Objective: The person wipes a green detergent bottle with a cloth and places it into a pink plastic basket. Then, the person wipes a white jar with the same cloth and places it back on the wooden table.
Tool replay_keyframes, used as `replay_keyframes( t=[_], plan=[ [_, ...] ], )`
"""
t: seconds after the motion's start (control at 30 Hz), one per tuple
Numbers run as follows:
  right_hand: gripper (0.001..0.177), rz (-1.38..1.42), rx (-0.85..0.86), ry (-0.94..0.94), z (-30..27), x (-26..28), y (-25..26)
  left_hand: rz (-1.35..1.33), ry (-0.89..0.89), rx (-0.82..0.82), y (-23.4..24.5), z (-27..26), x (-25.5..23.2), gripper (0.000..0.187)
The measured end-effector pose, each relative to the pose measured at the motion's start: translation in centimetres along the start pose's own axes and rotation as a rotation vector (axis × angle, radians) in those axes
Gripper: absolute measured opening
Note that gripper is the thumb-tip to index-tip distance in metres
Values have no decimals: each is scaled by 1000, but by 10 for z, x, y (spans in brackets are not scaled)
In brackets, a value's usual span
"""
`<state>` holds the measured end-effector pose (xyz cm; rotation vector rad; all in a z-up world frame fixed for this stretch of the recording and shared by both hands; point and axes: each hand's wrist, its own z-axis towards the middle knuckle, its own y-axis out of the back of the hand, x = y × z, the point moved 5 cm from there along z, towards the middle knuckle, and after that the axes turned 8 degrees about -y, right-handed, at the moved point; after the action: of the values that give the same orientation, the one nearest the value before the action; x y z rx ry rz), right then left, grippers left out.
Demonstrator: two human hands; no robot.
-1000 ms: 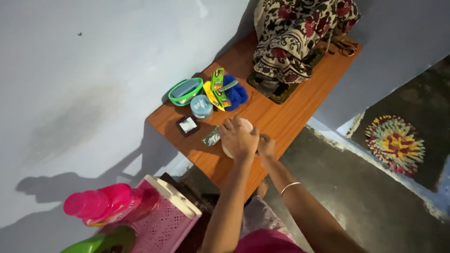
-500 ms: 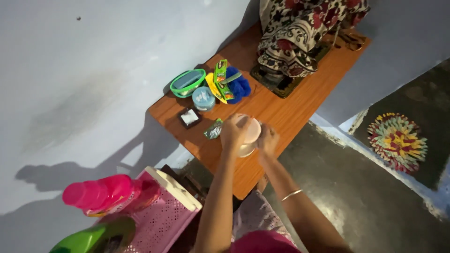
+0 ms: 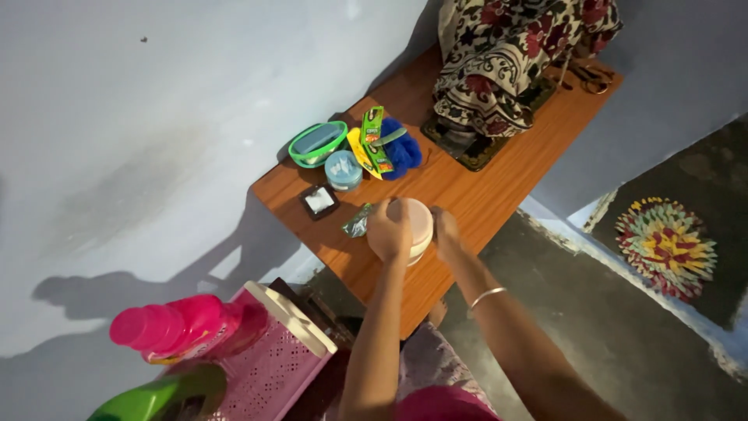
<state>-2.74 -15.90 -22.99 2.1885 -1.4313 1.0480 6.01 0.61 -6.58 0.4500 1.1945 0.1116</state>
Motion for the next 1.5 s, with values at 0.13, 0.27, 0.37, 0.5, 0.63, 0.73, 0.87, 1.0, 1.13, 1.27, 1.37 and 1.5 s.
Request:
replay_keyframes(
  t=[0.13,0.27,0.37,0.5,0.63,0.73,0.87,1.0,1.13,1.27,1.37,1.5],
  plan=[
    [33,-6,-79,183,-75,1,-8,44,147,-74,2,-4,-13,39],
    [33,124,-161,447,-148,11,-18,71,234,-90,-4,-8,-12,40],
    [39,116,-160,462,-140,20,-22,112,171,-84,-4,-7,-8,38],
    [44,-158,-231,569,-97,49,-17,172,37,-131,-1,-3,-10,35],
    [45,-105,-103,236,-29,47,-13,163,70,-152,6,-1,-22,35],
    [47,-36,139,135,24,27,-14,127,174,-175,5,-7,-22,37],
    [32,99,78,-33,-6,24,-19,56,260,-264,1,-11,-19,38],
    [23,160,56,11,8,-15,-5,99,389,-167,26,1,-37,40],
    [30,177,96,105,-45,5,-13,326,193,-86,34,21,-26,38],
    [28,174,-41,227,-137,52,-27,267,-302,119,19,34,-41,31],
    [29,122,-48,285,-152,67,-40,231,-326,304,12,29,-47,29],
    [32,0,-82,346,-89,55,-28,221,-292,222,9,24,-45,32]
  ],
)
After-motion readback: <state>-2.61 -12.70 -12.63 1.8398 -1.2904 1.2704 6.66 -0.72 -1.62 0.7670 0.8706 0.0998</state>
